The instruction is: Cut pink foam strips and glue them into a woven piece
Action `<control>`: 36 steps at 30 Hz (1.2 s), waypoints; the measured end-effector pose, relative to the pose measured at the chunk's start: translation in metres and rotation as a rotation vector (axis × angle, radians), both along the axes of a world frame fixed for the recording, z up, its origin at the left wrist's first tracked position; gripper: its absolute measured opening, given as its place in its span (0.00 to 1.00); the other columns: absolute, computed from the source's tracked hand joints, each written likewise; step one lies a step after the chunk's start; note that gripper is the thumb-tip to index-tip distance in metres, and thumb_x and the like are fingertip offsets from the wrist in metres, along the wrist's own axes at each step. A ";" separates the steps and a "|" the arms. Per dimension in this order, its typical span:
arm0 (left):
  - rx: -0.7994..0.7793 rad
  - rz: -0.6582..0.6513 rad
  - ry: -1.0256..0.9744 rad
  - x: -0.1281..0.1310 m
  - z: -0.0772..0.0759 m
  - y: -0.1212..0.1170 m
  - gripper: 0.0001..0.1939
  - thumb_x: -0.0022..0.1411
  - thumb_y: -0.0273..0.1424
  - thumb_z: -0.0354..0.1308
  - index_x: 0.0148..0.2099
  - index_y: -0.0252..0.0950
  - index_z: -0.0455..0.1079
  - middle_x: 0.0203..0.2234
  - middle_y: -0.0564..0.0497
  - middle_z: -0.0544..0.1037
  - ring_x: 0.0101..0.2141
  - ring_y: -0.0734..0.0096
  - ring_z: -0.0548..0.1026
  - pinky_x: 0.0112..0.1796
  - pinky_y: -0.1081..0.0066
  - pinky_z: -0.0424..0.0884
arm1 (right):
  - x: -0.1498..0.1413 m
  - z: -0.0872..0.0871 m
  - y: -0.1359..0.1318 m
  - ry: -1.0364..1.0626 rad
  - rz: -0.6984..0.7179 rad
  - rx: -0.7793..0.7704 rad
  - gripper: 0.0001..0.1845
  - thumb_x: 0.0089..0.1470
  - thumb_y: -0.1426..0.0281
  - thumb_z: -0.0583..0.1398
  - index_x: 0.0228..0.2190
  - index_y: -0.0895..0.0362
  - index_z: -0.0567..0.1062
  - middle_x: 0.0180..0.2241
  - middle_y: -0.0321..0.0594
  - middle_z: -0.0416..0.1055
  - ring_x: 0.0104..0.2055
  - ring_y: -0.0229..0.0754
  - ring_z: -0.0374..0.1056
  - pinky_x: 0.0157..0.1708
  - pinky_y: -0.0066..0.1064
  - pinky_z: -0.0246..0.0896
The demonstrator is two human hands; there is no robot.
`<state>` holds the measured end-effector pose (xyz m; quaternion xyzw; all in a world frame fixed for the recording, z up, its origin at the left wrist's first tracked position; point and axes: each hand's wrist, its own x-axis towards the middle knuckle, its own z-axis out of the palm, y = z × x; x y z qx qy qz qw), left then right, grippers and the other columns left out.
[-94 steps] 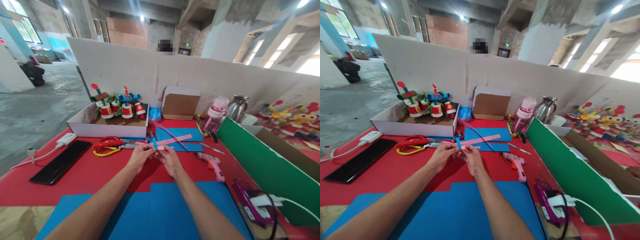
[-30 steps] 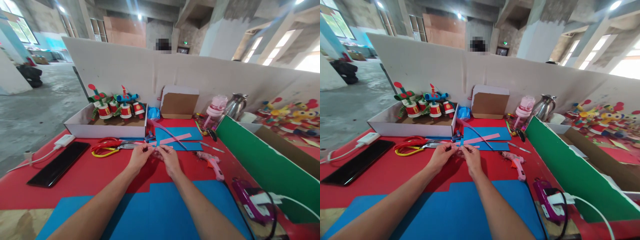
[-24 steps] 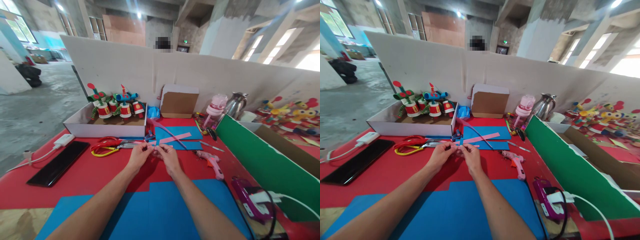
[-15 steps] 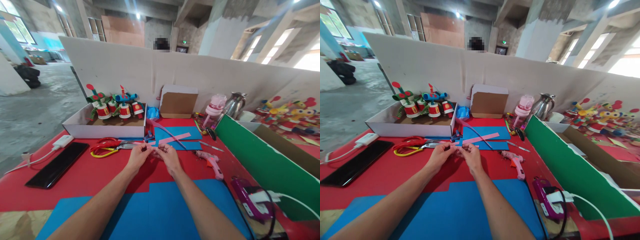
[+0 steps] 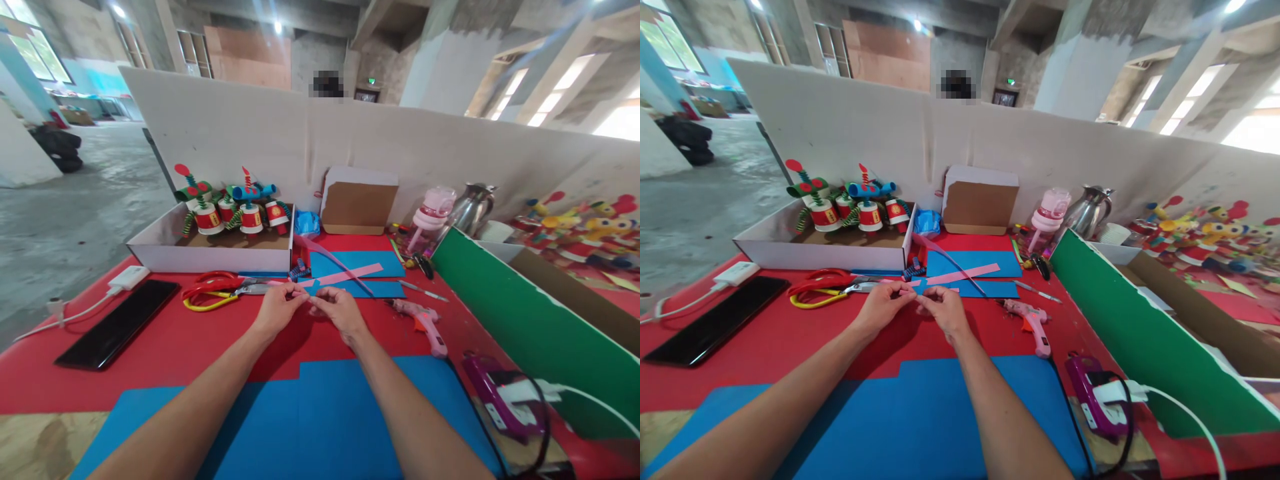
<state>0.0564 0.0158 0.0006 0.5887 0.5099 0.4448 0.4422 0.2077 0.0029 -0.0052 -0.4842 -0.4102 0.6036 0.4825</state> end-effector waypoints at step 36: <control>-0.150 -0.041 -0.295 0.010 0.002 -0.007 0.19 0.42 0.45 0.69 0.26 0.34 0.75 0.20 0.52 0.76 0.21 0.76 0.67 0.24 0.76 0.64 | -0.013 -0.010 -0.002 -0.001 -0.178 0.190 0.13 0.39 0.59 0.68 0.22 0.55 0.76 0.20 0.34 0.75 0.25 0.41 0.72 0.34 0.35 0.71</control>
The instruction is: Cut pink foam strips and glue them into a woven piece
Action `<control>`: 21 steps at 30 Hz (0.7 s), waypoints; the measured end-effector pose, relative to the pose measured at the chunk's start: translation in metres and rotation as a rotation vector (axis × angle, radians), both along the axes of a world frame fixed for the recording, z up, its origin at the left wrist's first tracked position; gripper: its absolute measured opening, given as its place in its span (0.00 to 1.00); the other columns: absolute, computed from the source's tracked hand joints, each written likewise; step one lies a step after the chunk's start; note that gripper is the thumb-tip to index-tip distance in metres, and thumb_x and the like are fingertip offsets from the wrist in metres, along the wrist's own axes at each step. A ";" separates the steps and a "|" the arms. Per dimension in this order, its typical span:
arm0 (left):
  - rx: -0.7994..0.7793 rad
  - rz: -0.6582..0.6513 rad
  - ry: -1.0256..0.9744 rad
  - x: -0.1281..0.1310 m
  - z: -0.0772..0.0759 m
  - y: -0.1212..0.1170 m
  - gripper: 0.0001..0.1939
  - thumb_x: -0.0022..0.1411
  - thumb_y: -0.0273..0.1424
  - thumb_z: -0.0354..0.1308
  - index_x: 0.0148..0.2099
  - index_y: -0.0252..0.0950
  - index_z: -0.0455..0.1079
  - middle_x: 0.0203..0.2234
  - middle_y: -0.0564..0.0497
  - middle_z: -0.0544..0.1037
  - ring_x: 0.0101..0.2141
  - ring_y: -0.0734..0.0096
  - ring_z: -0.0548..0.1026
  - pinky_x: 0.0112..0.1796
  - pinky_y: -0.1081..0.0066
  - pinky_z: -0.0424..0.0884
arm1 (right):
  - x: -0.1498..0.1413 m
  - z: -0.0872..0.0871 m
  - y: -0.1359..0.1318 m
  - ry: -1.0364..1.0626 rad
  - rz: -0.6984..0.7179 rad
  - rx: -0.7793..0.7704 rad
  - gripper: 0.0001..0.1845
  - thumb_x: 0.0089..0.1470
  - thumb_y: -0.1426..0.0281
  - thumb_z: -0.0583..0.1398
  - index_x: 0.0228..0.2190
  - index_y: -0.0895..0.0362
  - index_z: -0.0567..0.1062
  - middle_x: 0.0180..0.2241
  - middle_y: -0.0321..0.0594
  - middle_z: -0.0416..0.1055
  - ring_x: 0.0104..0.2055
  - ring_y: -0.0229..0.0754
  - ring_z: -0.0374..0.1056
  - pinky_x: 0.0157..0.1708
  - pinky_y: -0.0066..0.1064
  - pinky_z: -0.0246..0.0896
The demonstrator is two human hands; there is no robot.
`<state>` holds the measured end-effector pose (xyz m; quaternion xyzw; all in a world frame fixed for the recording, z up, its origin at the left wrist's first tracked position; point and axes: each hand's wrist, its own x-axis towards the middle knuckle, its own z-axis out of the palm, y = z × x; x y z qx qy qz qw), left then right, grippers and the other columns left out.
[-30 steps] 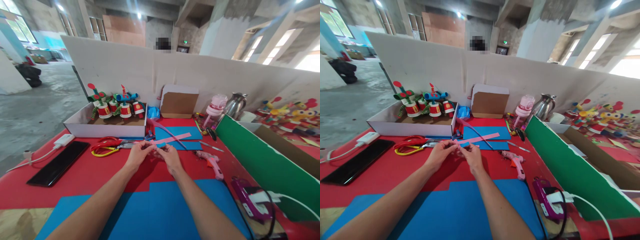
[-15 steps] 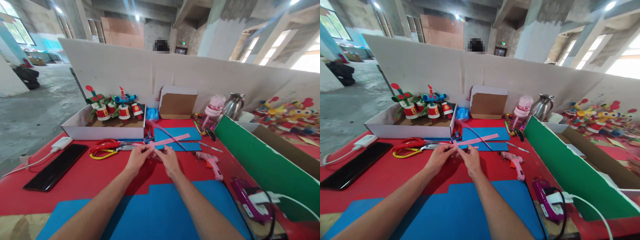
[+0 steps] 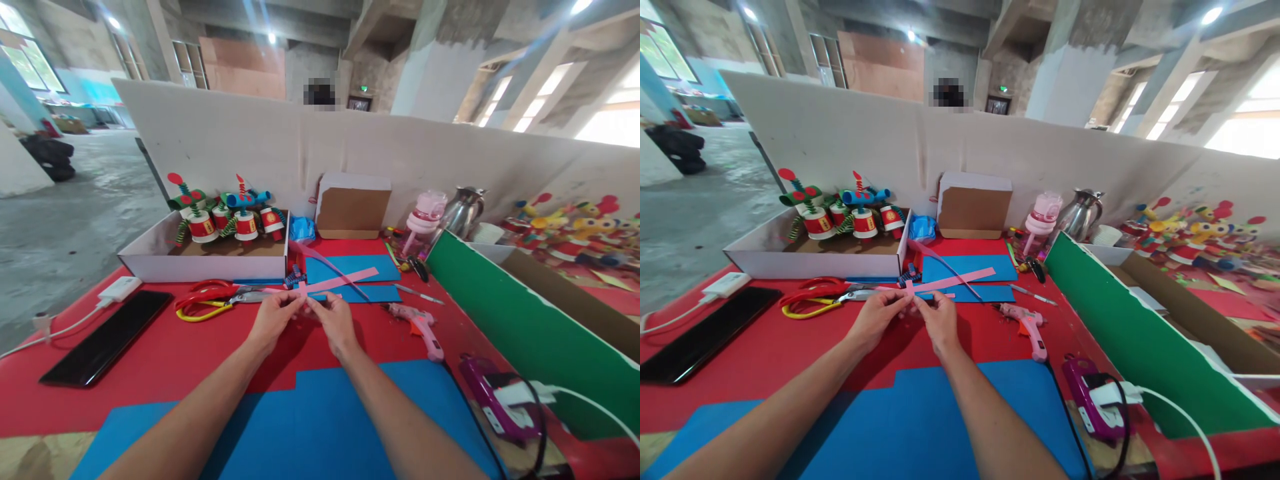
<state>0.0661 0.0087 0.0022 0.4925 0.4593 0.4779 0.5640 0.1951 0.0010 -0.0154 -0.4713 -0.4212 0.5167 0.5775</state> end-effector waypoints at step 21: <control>0.016 0.139 -0.121 -0.002 -0.009 0.003 0.20 0.40 0.46 0.71 0.24 0.34 0.73 0.17 0.56 0.69 0.21 0.78 0.64 0.24 0.76 0.62 | 0.020 0.006 0.013 0.160 -0.165 -0.029 0.18 0.35 0.57 0.70 0.21 0.55 0.73 0.20 0.32 0.71 0.24 0.37 0.68 0.33 0.33 0.68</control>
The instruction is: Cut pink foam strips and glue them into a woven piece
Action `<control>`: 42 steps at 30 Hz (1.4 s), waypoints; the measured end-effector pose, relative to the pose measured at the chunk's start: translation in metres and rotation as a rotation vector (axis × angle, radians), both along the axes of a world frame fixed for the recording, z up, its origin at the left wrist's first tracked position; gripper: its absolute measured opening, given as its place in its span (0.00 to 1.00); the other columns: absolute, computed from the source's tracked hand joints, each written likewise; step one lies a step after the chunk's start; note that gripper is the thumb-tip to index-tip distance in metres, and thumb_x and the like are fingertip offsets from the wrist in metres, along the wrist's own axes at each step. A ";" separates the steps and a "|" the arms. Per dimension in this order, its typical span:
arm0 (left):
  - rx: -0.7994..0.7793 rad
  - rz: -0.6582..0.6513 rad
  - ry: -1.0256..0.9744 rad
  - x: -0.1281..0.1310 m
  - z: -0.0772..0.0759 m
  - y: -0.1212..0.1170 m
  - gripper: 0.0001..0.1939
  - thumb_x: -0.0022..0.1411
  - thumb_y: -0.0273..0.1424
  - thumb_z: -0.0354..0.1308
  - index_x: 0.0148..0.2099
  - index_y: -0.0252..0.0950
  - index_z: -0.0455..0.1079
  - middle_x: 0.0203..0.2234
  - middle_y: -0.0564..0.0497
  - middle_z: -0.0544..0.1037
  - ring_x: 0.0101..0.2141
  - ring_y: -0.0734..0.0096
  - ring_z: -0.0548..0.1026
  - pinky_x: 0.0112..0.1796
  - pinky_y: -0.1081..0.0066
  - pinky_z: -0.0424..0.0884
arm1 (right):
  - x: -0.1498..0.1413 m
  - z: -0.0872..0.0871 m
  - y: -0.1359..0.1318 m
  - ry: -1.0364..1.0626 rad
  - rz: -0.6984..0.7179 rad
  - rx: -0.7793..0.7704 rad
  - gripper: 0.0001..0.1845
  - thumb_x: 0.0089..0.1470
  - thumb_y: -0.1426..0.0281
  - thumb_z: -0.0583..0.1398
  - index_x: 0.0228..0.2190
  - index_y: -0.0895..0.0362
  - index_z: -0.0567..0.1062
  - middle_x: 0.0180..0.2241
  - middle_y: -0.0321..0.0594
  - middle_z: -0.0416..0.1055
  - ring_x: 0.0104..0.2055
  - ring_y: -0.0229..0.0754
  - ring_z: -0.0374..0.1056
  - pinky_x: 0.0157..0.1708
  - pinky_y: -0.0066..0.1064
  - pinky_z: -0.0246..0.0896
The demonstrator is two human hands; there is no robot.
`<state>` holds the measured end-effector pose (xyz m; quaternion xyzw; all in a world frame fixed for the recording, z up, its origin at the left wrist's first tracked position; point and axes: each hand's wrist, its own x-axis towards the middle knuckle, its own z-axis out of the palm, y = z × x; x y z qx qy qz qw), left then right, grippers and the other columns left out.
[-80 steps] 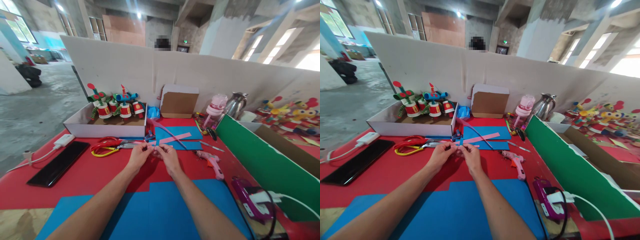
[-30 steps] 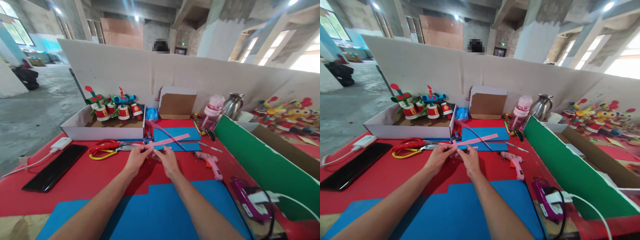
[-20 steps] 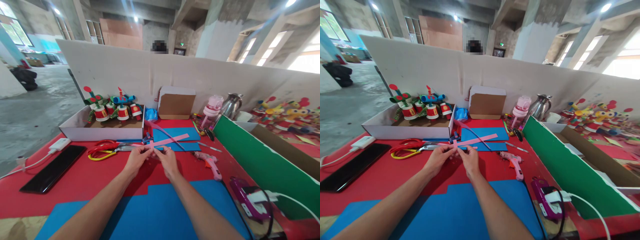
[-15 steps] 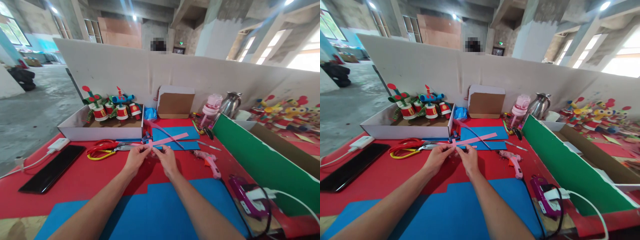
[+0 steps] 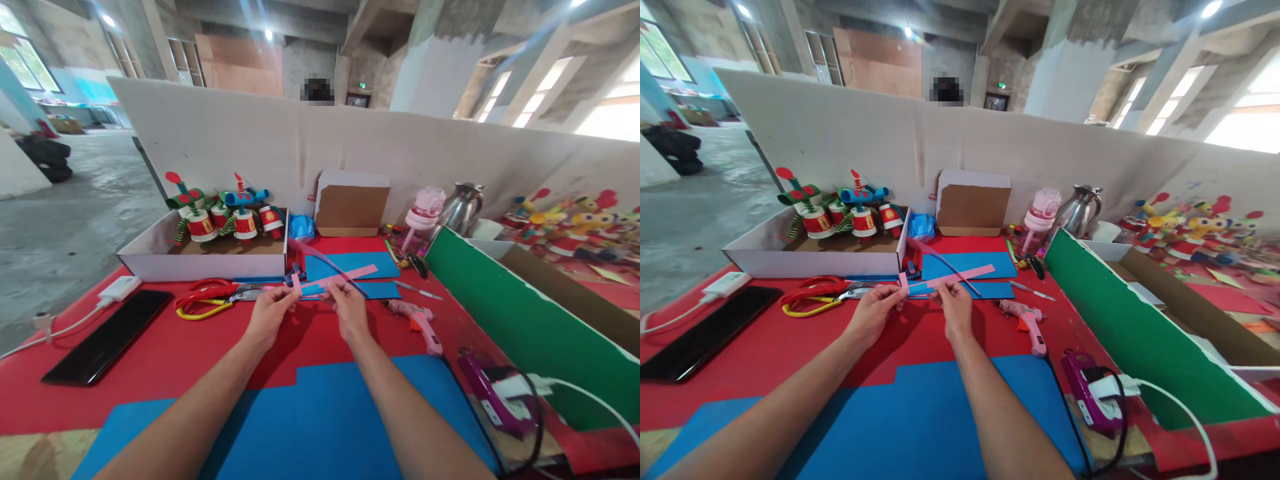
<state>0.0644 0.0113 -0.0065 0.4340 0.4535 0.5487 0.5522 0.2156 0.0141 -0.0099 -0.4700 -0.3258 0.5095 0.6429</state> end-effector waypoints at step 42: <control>-0.019 -0.106 0.033 0.004 0.008 -0.005 0.18 0.42 0.44 0.69 0.25 0.34 0.73 0.19 0.52 0.76 0.21 0.73 0.70 0.24 0.73 0.69 | -0.020 -0.004 -0.010 0.184 0.324 -0.061 0.22 0.29 0.57 0.74 0.26 0.54 0.76 0.21 0.30 0.71 0.24 0.35 0.66 0.36 0.35 0.71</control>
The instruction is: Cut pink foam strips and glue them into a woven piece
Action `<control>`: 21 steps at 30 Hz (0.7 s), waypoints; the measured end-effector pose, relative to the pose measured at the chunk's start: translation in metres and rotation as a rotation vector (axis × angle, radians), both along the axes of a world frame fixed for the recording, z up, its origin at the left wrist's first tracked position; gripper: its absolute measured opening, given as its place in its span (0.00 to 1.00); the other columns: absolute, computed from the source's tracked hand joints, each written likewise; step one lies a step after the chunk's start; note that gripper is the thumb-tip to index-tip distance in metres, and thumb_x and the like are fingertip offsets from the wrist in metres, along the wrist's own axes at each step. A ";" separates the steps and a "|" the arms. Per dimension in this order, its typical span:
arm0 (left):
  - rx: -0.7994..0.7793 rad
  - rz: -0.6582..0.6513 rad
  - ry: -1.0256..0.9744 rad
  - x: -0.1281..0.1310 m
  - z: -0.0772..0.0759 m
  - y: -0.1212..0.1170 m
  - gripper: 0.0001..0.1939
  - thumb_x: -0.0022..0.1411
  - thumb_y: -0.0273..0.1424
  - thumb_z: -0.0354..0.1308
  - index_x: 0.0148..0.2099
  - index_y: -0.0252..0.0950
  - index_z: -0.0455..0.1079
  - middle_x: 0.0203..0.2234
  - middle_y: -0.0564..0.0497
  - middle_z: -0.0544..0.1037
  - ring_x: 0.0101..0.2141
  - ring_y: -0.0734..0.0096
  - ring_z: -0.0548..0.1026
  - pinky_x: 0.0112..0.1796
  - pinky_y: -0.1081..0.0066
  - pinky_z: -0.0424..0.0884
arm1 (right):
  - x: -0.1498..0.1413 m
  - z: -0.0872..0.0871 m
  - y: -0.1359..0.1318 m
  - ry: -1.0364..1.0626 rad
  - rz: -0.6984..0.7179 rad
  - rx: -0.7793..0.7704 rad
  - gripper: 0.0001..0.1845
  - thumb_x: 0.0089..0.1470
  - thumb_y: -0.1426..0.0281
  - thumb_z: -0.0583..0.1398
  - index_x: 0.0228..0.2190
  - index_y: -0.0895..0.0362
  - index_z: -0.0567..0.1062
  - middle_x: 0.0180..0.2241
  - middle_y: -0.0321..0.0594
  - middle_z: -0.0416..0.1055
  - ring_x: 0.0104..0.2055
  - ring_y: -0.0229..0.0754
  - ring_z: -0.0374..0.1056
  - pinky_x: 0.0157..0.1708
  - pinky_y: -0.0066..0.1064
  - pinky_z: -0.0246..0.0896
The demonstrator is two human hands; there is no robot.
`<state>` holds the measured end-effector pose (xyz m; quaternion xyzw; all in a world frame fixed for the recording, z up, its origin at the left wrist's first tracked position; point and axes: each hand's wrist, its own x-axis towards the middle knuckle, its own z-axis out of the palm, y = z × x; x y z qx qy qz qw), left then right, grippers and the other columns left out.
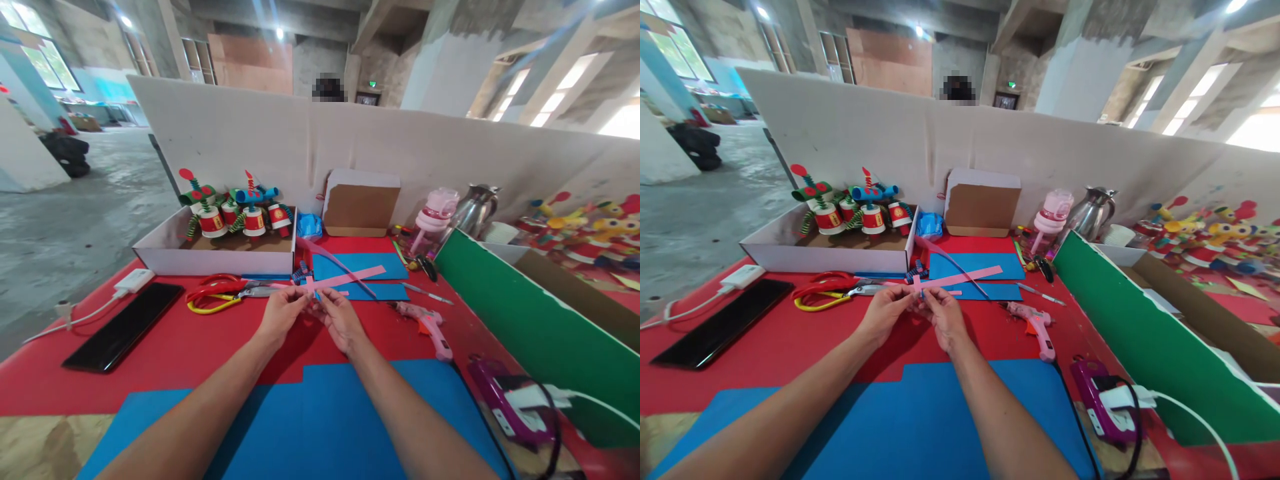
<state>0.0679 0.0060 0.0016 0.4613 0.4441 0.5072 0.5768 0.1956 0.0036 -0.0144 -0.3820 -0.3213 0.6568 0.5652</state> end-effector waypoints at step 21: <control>0.094 0.008 0.109 -0.001 -0.009 0.005 0.10 0.46 0.37 0.64 0.29 0.35 0.79 0.21 0.52 0.78 0.27 0.69 0.71 0.32 0.71 0.66 | -0.002 0.000 -0.002 -0.326 -0.249 0.163 0.13 0.40 0.59 0.68 0.24 0.55 0.78 0.20 0.33 0.73 0.25 0.39 0.68 0.32 0.31 0.64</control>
